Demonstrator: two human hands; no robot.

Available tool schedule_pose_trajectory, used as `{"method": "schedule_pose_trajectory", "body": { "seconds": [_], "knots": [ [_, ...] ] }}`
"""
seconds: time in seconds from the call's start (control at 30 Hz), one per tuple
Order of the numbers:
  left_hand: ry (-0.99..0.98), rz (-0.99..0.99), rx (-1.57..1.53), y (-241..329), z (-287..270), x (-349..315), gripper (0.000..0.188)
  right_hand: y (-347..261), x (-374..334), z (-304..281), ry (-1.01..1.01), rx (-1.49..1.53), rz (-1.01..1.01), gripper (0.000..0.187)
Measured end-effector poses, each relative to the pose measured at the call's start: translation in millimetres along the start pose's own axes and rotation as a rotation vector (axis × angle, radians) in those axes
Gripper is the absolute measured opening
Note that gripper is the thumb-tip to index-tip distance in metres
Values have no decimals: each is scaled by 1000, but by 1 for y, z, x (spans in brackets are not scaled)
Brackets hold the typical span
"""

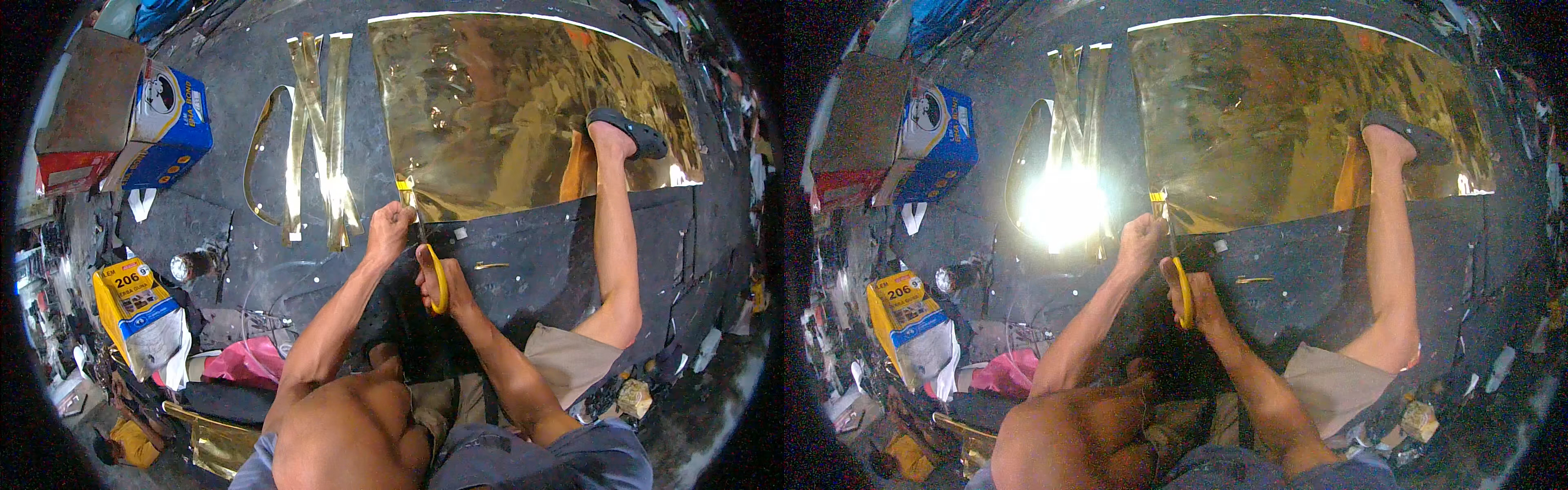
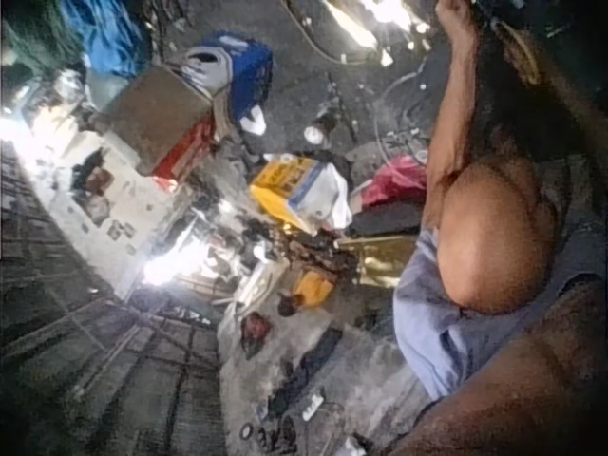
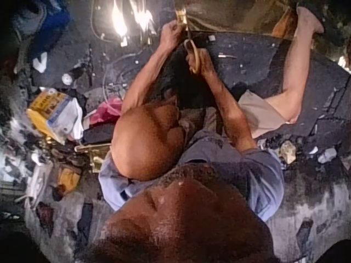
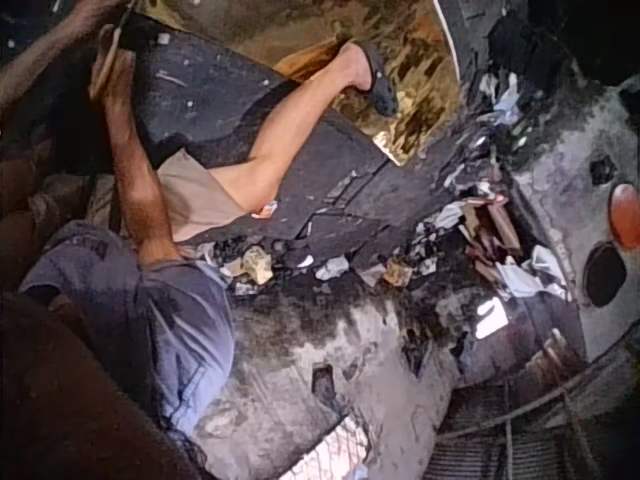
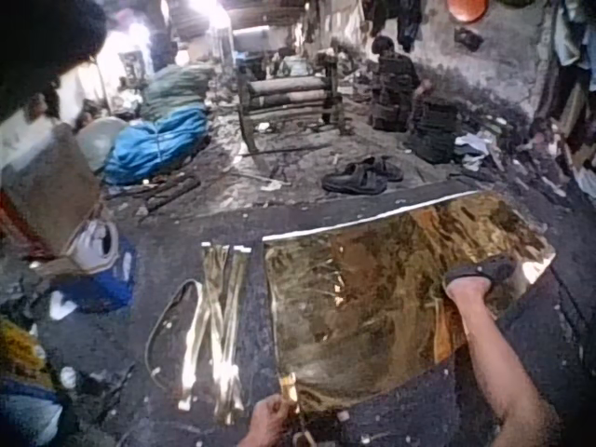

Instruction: The person sits on the floor and uses scissors to cut a large gold-colored sheet into long, narrow strips. The person repeatedly cuts strips from the sheet and places them on the floor.

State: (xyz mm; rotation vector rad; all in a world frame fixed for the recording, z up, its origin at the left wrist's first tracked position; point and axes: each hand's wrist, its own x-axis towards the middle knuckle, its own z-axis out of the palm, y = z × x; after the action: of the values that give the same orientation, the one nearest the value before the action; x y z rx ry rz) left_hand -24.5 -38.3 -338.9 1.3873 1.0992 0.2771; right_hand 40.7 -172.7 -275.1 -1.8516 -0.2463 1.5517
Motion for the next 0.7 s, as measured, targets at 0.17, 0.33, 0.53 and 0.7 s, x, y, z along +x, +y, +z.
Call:
{"method": "schedule_pose_trajectory", "body": {
  "seconds": [0.17, 0.33, 0.53, 0.7],
  "knots": [
    [-46, -15, -20, 20, -5, -3, 27, -15, 24, -5, 20, -36, -37, 83],
    [-137, -55, 91, 41, -18, -7, 23, -36, 54, -3, 81, 85, -176, 75],
    [-74, 46, -13, 42, -17, -13, 22, -52, 125, -16, 233, -462, -677, 38],
    [-64, 41, 54, 74, -24, -22, 20, -86, 147, -28, 165, -448, -688, 30]
  ]
}}
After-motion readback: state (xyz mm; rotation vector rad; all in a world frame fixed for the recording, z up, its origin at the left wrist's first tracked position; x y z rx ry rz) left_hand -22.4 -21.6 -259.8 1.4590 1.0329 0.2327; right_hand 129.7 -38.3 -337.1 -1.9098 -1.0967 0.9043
